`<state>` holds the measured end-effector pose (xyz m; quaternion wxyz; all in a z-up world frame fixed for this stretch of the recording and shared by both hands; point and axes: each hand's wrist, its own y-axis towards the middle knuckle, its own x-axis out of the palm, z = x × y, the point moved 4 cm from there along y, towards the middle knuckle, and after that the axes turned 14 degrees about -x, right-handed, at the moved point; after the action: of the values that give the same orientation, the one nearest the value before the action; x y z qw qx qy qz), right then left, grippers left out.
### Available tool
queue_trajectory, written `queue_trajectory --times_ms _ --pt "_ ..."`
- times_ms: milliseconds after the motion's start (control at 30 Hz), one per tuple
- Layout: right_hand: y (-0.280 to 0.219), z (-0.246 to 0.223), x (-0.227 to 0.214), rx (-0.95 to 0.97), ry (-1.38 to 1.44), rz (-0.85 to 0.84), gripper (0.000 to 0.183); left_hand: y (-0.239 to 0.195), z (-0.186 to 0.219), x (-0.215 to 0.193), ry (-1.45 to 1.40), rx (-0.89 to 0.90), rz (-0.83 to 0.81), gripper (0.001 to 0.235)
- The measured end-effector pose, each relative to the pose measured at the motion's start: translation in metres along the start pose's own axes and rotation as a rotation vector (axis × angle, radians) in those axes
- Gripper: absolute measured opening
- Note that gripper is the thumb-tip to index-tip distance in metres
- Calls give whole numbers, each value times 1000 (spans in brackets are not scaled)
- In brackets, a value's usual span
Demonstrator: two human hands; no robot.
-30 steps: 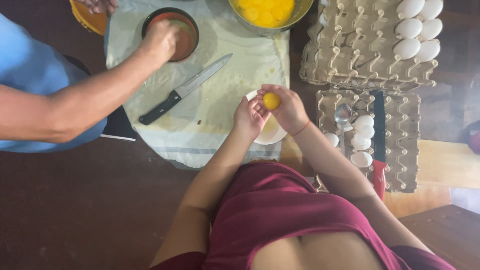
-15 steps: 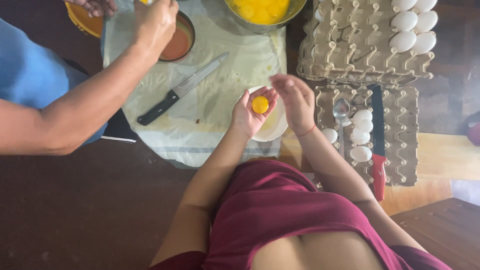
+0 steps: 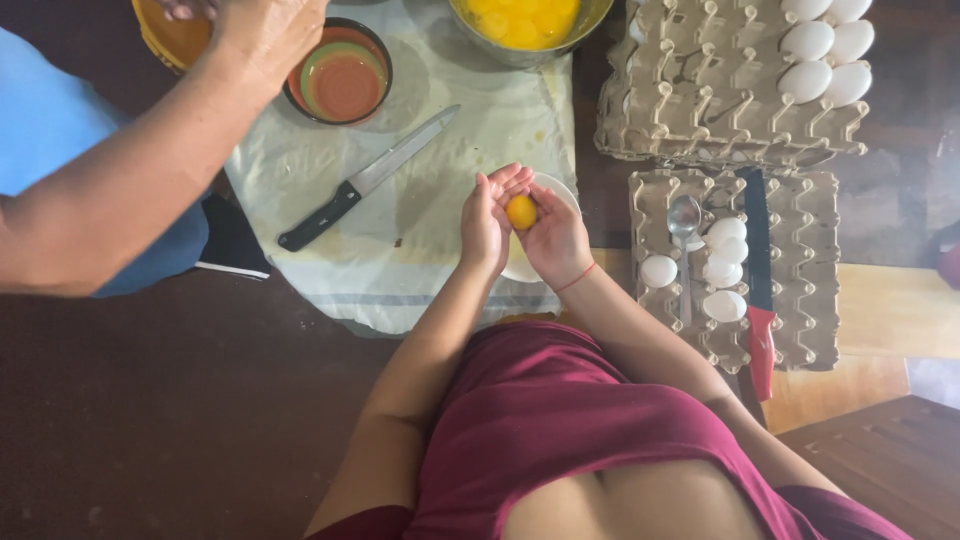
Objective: Cracking eggs and separating yolks from whites by hand into different bowls.
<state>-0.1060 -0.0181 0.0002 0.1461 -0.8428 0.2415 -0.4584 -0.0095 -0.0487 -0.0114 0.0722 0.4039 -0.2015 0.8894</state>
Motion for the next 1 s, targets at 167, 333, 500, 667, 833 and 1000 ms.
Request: queue_trajectory --times_ms 167,333,500,667,833,1000 --pt "11 5 -9 66 66 14 38 -1 3 1 -34 -31 -5 66" --pt "21 -2 -16 99 94 -63 39 -7 37 9 -57 -14 25 67" --pt "28 -7 4 191 76 -85 35 7 38 -33 -117 27 116 63" --pt "76 -62 77 68 184 -173 21 -9 0 -40 -157 -107 189 53" --pt "166 -123 143 -19 43 -234 19 -17 -17 -38 -51 -239 174 59" --pt "204 -133 179 120 -555 -161 30 -20 4 -23 -30 -249 134 65"
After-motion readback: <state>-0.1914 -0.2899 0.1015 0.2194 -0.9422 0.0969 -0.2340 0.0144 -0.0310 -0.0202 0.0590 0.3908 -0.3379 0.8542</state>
